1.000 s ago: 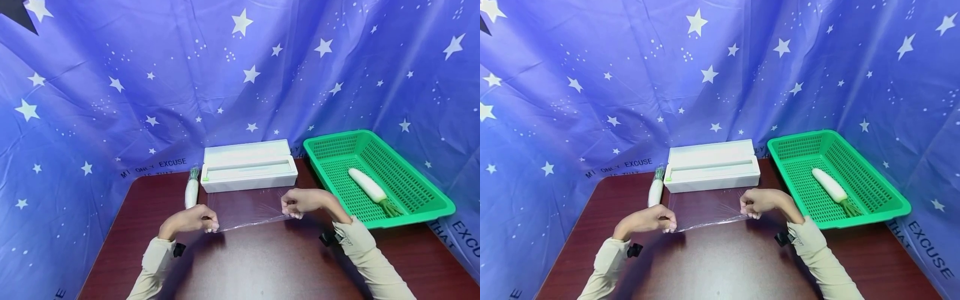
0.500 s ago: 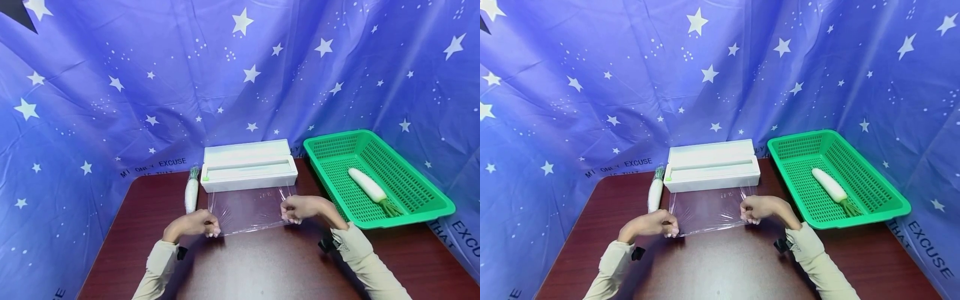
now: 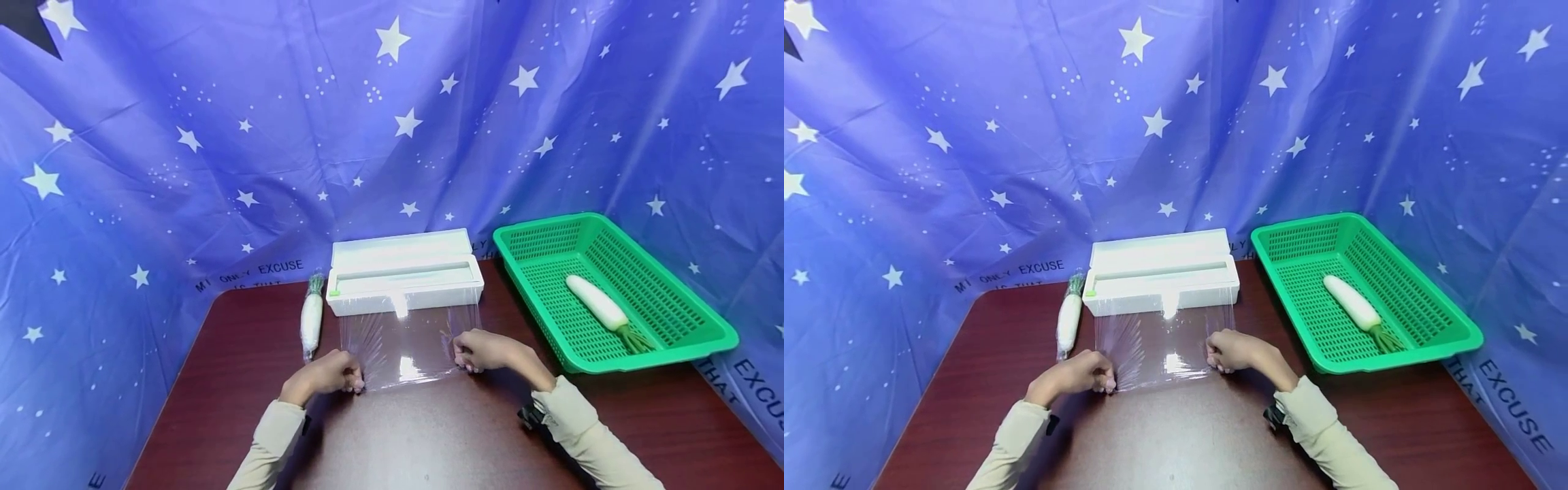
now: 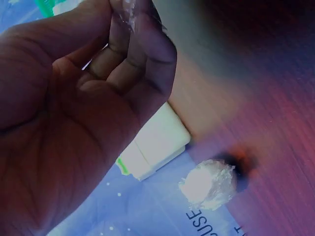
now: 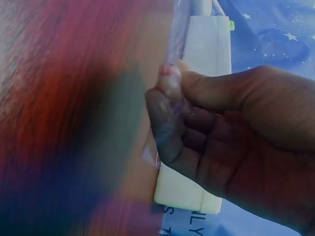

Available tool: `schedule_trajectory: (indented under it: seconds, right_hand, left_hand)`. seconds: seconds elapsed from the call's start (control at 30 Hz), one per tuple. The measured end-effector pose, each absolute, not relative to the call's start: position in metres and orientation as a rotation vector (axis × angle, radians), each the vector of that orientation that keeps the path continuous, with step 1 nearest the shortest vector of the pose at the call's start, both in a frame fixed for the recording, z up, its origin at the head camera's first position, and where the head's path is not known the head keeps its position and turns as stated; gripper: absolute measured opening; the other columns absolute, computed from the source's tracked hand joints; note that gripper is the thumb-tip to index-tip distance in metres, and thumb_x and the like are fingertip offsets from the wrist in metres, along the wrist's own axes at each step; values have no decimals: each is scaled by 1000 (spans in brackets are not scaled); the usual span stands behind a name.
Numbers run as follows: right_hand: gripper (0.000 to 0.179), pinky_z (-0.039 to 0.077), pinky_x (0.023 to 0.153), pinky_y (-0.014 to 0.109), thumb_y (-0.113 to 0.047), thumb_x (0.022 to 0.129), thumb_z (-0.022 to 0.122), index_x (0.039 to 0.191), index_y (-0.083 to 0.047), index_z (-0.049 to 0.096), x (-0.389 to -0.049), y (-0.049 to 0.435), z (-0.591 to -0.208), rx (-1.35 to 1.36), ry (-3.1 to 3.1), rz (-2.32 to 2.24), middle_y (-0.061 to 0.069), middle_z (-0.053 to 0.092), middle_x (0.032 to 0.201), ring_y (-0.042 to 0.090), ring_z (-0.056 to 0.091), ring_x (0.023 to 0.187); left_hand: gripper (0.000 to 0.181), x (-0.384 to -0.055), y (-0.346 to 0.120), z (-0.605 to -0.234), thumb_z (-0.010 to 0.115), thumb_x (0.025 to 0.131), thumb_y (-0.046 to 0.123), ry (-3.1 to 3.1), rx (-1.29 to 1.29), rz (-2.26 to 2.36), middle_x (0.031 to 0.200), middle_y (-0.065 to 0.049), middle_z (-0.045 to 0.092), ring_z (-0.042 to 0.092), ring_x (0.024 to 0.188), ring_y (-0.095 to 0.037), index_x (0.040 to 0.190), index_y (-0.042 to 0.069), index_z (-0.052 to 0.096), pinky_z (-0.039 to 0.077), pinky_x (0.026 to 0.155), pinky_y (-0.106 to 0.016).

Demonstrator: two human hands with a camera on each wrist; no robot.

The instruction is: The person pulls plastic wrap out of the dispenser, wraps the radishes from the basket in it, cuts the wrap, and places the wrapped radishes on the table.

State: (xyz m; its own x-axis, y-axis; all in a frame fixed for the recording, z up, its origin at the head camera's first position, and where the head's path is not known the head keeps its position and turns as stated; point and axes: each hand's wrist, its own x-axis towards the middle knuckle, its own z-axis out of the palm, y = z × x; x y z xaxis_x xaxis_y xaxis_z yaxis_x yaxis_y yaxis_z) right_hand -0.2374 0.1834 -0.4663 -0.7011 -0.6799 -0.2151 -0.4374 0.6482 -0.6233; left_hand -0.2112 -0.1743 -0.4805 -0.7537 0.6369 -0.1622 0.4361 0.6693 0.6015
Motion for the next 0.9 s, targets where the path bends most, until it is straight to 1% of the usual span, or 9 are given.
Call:
schedule_trajectory:
  seconds: [0.1,0.23,0.33,0.43,0.53,0.63,0.73,0.83,0.9]
  right_hand:
    - [24,40,53,16,5,101,58,79,-5,59,-237,183,-470,-838,2418,-804,-4,57,65,1,50,57]
    - [25,40,52,16,6,99,58,76,-5,59,-236,183,-473,-867,2443,-803,-5,56,64,1,50,56]
    - [25,40,52,16,7,95,61,74,-6,61,-237,184,-472,-874,2460,-791,-8,55,63,0,49,55]
    - [22,40,53,17,7,91,65,74,-7,65,-238,185,-469,-880,2461,-776,-9,55,63,0,50,56]
    - [21,43,55,18,1,94,69,75,-7,70,-238,185,-465,-892,2459,-754,-8,59,64,0,51,58]
    - [27,48,58,19,-10,100,69,73,-7,74,-238,184,-461,-871,2440,-756,-4,67,65,1,55,59]
    - [35,50,59,20,-16,102,68,70,-6,74,-238,184,-457,-852,2413,-748,-2,71,66,2,57,59]
    - [34,48,59,18,-16,101,69,70,-6,75,-238,185,-453,-861,2390,-720,-2,72,67,0,56,60]
    - [32,42,56,17,-13,100,69,70,-6,75,-238,187,-450,-877,2385,-683,-2,71,66,-1,51,58]
  left_hand:
    - [23,-209,-174,-485,73,93,-1,2552,854,768,65,8,58,47,60,2,72,6,68,42,55,-18]
    - [23,-207,-173,-488,76,92,1,2597,926,748,64,9,55,44,59,4,70,6,68,40,55,-17]
    - [20,-206,-173,-487,78,89,3,2644,990,723,64,9,58,43,60,5,71,8,71,40,56,-16]
    - [17,-204,-174,-483,81,88,5,2684,988,706,66,10,62,42,61,5,72,9,74,41,56,-17]
    - [15,-202,-174,-480,82,87,8,2714,945,699,67,11,66,44,61,5,73,10,76,43,57,-17]
    - [19,-201,-174,-478,83,87,11,2728,896,690,64,13,62,43,60,4,70,11,75,42,57,-18]
    - [21,-199,-174,-478,84,88,16,2718,857,691,63,17,56,41,59,4,69,13,74,39,55,-18]
    - [27,-198,-173,-478,82,90,19,2714,842,702,60,20,50,37,56,4,67,11,73,35,52,-18]
    - [33,-197,-173,-478,80,93,19,2722,837,707,57,20,44,35,54,3,63,10,69,32,51,-18]
